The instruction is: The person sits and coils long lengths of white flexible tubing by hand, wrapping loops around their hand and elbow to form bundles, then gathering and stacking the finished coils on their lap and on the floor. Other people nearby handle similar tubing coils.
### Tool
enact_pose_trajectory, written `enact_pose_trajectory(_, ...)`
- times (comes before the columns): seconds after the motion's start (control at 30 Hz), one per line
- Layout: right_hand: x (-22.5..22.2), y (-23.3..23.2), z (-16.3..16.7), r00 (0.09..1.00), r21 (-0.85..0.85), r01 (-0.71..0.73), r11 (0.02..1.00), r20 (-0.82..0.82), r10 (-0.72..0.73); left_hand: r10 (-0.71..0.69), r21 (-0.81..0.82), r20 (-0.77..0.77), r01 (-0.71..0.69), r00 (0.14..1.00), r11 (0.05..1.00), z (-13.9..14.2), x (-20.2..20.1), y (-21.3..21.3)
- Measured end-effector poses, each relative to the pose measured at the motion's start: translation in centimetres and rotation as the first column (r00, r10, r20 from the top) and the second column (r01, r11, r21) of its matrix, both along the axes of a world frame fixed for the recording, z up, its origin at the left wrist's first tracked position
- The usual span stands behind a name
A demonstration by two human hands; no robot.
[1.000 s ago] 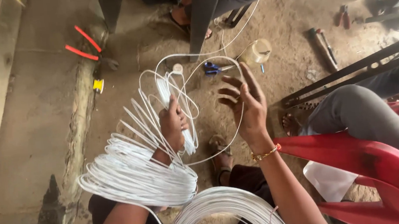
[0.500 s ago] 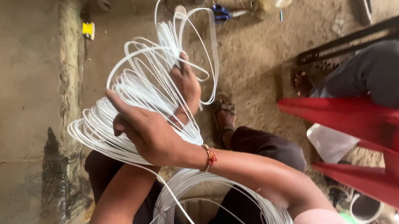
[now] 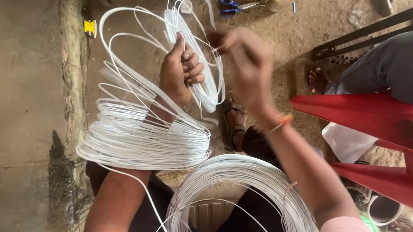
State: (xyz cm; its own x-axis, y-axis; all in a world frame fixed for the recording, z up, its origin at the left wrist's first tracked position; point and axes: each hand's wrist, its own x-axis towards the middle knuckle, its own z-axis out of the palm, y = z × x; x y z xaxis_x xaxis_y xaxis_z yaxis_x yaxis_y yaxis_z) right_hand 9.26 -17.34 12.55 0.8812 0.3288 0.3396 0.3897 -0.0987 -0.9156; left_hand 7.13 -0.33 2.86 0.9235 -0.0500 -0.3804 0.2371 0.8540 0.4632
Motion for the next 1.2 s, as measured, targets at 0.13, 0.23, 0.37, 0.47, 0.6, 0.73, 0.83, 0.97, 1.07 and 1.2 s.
enact_pose_trajectory(0.13,7.5,-5.0,-4.1,0.957,-0.215,0.288,0.933,0.042,-0.286,-0.247,-0.012,0.106,0.250,0.963,0.968,1.5,-1.5,1.2)
enact_pose_trajectory(0.23,10.7,-8.1,-7.7,0.906,-0.289,0.295,0.911,-0.219,-0.363,-0.360,0.047,0.137,0.357,0.923,0.933,2.7,-3.2,1.6)
enact_pose_trajectory(0.37,12.8,-8.9,-11.6,0.915,-0.134,0.191,0.973,-0.334,-0.225,-0.555,0.090,0.104,0.548,0.825,0.832,4.7,-5.7,2.4)
enact_pose_trajectory(0.47,13.3,-8.7,-12.0,0.902,-0.125,0.139,0.982,-0.393,-0.178,-0.685,0.088,0.084,0.679,0.724,0.728,6.1,-6.7,2.8)
enact_pose_trajectory(0.6,12.0,-8.1,-10.2,0.890,-0.113,0.009,0.994,-0.452,-0.060,-0.717,0.113,0.110,0.708,0.688,0.697,6.7,-6.7,2.5)
enact_pose_trajectory(0.73,11.4,-6.3,-8.2,0.823,-0.213,-0.159,0.964,-0.568,0.011,-0.744,0.165,0.032,0.731,0.667,0.662,6.7,-6.9,1.6)
enact_pose_trajectory(0.83,11.1,-5.2,-7.6,0.916,-0.265,-0.230,0.936,-0.385,0.116,-0.850,0.155,0.126,0.836,0.511,0.526,6.6,-7.4,0.9)
enact_pose_trajectory(0.97,10.2,-4.2,-7.2,0.887,-0.246,-0.329,0.912,-0.412,0.209,-0.852,0.240,0.033,0.823,0.523,0.515,6.4,-7.6,0.9)
enact_pose_trajectory(1.07,9.6,-3.6,-6.8,0.855,-0.203,-0.356,0.912,-0.466,0.230,-0.834,0.241,-0.074,0.821,0.547,0.517,6.2,-7.5,1.1)
enact_pose_trajectory(1.2,9.4,-3.0,-5.8,0.830,-0.223,-0.482,0.847,-0.424,0.361,-0.825,0.280,0.021,0.789,0.565,0.547,6.2,-7.2,0.8)
